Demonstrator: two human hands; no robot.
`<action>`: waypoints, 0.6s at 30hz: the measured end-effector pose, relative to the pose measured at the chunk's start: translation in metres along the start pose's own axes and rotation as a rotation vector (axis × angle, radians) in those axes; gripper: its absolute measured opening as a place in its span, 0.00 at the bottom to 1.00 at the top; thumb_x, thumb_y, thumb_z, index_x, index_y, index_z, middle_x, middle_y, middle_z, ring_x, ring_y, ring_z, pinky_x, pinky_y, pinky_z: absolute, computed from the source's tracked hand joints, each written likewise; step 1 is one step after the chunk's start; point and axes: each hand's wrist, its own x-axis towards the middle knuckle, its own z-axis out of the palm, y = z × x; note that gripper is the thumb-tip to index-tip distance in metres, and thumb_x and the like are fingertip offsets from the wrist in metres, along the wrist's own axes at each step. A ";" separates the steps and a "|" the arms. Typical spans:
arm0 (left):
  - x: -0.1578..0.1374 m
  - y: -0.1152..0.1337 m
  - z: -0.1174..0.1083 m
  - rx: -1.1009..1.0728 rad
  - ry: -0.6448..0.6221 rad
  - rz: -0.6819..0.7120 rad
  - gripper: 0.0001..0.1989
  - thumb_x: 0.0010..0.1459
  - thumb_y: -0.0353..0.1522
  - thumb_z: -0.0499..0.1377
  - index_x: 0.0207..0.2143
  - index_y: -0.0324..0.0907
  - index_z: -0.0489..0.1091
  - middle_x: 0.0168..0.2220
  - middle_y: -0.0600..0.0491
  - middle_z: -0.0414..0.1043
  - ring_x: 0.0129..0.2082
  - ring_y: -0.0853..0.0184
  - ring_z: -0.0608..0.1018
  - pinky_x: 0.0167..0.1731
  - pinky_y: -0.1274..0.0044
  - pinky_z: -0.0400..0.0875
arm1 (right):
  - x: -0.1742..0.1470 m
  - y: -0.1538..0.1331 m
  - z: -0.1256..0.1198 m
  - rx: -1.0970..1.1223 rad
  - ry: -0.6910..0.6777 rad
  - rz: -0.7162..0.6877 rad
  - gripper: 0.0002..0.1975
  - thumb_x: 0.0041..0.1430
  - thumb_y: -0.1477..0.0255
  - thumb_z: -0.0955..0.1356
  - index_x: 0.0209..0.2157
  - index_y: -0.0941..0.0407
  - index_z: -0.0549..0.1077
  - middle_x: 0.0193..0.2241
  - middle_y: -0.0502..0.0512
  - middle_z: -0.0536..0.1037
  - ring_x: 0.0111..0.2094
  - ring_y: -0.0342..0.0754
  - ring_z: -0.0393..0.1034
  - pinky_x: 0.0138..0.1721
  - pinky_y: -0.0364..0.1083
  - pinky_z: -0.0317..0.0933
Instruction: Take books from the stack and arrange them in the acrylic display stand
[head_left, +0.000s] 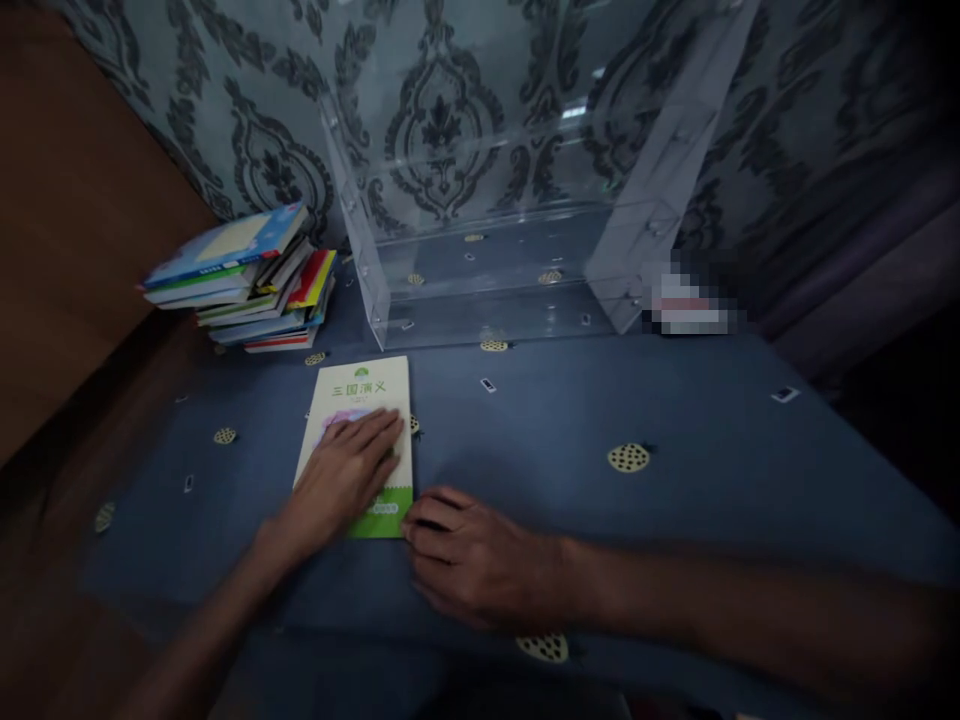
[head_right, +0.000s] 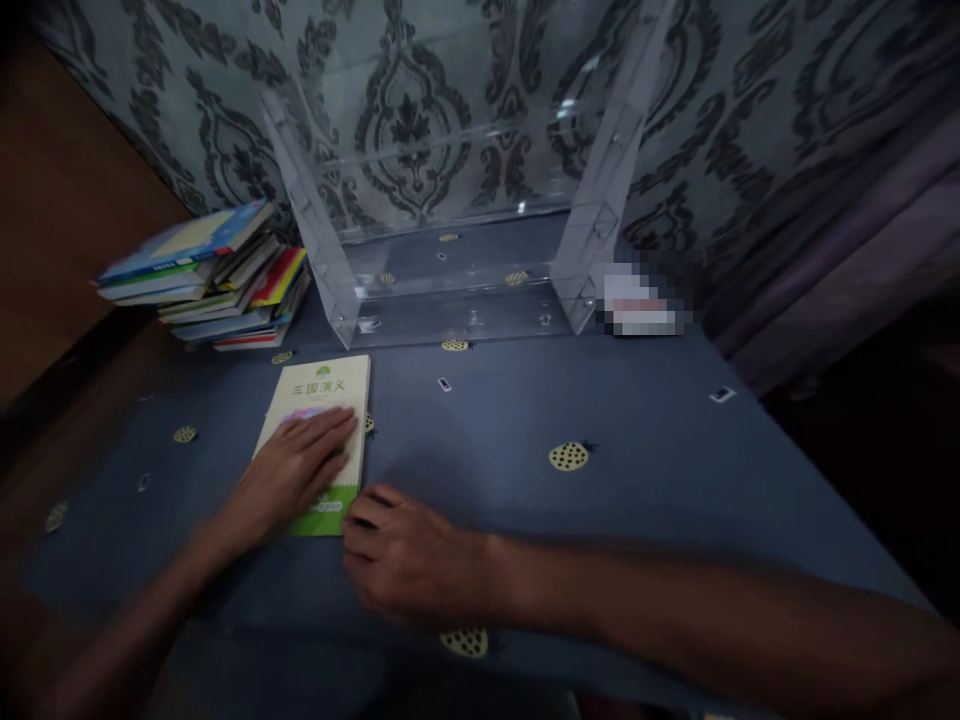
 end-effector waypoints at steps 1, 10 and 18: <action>0.012 -0.007 0.004 0.009 -0.019 -0.009 0.20 0.71 0.33 0.49 0.61 0.39 0.68 0.63 0.42 0.70 0.62 0.57 0.73 0.58 0.60 0.69 | 0.000 0.000 0.000 0.000 -0.003 -0.002 0.10 0.67 0.72 0.66 0.32 0.59 0.75 0.33 0.57 0.77 0.41 0.51 0.68 0.44 0.50 0.62; 0.081 -0.036 0.012 -0.003 -0.028 -0.093 0.20 0.71 0.34 0.48 0.59 0.40 0.71 0.61 0.42 0.72 0.60 0.55 0.74 0.56 0.59 0.70 | 0.002 0.005 -0.001 0.013 -0.007 -0.011 0.11 0.68 0.71 0.65 0.32 0.58 0.75 0.33 0.56 0.78 0.40 0.50 0.68 0.45 0.51 0.61; 0.072 -0.040 0.033 -0.078 0.159 -0.101 0.18 0.69 0.31 0.50 0.56 0.41 0.73 0.59 0.43 0.74 0.59 0.59 0.76 0.57 0.60 0.71 | 0.002 0.021 -0.007 0.288 -0.045 0.138 0.09 0.68 0.73 0.64 0.43 0.57 0.77 0.35 0.54 0.81 0.43 0.47 0.71 0.52 0.49 0.62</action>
